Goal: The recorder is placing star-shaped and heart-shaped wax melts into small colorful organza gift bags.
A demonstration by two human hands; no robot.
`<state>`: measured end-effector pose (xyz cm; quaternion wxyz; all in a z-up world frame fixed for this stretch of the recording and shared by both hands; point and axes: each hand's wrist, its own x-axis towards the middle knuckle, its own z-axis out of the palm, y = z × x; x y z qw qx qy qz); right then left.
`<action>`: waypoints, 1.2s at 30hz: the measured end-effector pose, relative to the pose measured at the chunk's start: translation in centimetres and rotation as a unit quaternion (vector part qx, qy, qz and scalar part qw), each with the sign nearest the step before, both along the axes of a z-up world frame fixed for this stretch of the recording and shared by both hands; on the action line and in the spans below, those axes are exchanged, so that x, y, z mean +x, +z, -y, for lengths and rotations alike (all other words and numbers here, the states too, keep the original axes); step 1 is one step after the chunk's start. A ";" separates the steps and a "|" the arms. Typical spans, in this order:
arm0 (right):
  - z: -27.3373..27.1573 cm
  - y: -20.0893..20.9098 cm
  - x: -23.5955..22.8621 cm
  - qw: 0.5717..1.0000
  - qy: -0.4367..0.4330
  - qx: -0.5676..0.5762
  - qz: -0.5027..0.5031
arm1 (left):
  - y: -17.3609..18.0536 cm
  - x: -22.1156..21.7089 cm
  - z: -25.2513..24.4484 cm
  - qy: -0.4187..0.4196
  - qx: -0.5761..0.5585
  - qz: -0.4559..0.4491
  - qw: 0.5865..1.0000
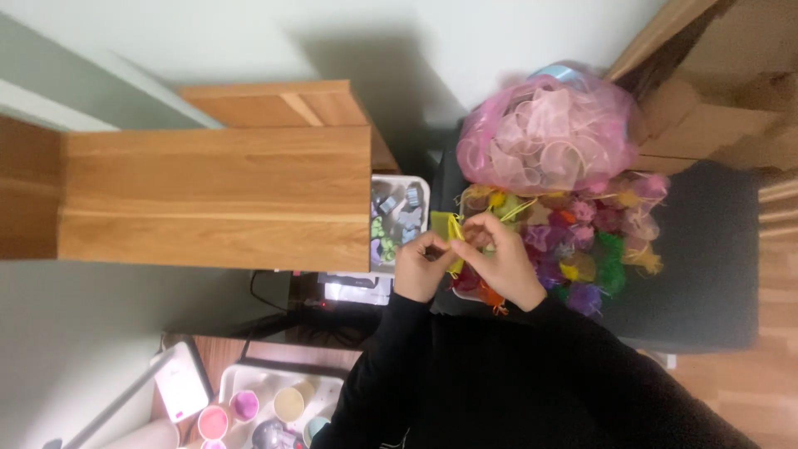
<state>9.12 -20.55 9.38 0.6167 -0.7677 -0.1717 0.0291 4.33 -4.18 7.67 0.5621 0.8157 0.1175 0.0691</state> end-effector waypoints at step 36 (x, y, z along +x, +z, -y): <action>-5.7 -3.0 -2.0 0.951 0.227 -0.200 -0.062 | 2.1 -6.6 -6.3 -0.124 0.239 0.045 0.962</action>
